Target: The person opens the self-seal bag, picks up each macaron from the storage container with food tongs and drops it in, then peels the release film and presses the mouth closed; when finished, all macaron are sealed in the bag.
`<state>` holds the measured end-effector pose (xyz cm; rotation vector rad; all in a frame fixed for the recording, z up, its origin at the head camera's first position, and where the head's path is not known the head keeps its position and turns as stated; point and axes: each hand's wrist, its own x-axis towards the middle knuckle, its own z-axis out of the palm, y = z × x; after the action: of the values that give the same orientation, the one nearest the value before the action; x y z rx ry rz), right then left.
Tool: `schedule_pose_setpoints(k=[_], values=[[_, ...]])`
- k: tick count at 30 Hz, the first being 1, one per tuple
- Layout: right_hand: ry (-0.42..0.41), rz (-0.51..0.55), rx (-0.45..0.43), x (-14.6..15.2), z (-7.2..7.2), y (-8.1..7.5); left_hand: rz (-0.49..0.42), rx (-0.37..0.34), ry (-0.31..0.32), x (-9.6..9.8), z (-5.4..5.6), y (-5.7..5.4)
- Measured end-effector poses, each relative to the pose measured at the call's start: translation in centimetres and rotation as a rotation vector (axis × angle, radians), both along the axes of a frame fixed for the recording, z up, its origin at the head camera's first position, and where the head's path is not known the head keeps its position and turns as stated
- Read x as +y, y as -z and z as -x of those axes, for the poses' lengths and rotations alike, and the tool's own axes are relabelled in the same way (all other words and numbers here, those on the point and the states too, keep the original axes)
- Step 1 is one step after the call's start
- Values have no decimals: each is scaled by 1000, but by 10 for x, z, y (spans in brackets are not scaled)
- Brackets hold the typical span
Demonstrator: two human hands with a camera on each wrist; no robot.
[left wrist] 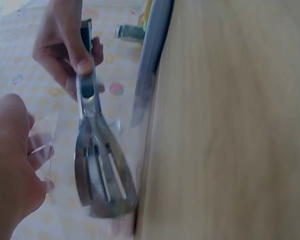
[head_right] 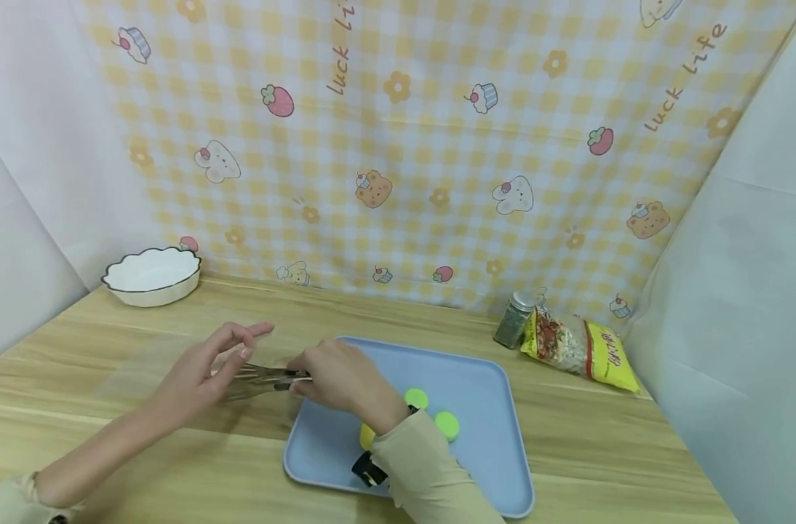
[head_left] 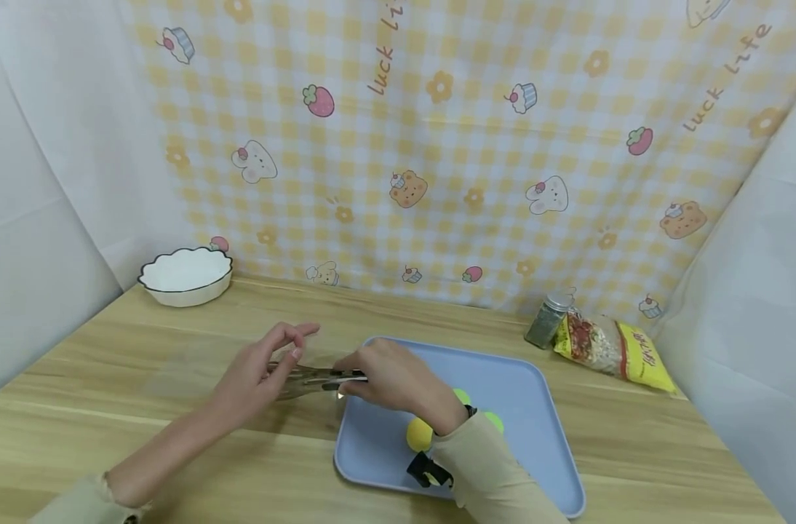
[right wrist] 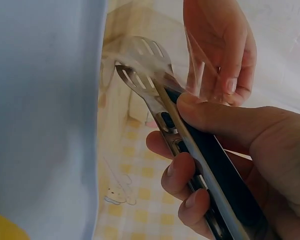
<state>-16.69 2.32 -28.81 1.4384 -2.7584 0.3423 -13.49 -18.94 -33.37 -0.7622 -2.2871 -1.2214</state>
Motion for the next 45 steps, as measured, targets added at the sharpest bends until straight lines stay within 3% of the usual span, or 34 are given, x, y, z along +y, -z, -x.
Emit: schedule_pose_setpoints(k=[9,12,16,30,34,41,45], values=[[-8,7,-39,7,-1,-4,319,-181,61,-32,4,-7],[-7,4,-47,8,-1,-5,387,-200,99,-35,6,-5],[0,-1,-50,10,-1,-4,429,-192,97,-32,8,-4],[-16,67,-118,18,0,-11,198,-136,-51,-25,8,-1],[-18,81,-101,15,0,-11,141,-123,-55,-23,6,-2],[-4,118,-106,9,1,-10,54,-83,6,-18,2,-5],[9,129,-96,6,1,-9,52,-53,-16,-15,2,-8]])
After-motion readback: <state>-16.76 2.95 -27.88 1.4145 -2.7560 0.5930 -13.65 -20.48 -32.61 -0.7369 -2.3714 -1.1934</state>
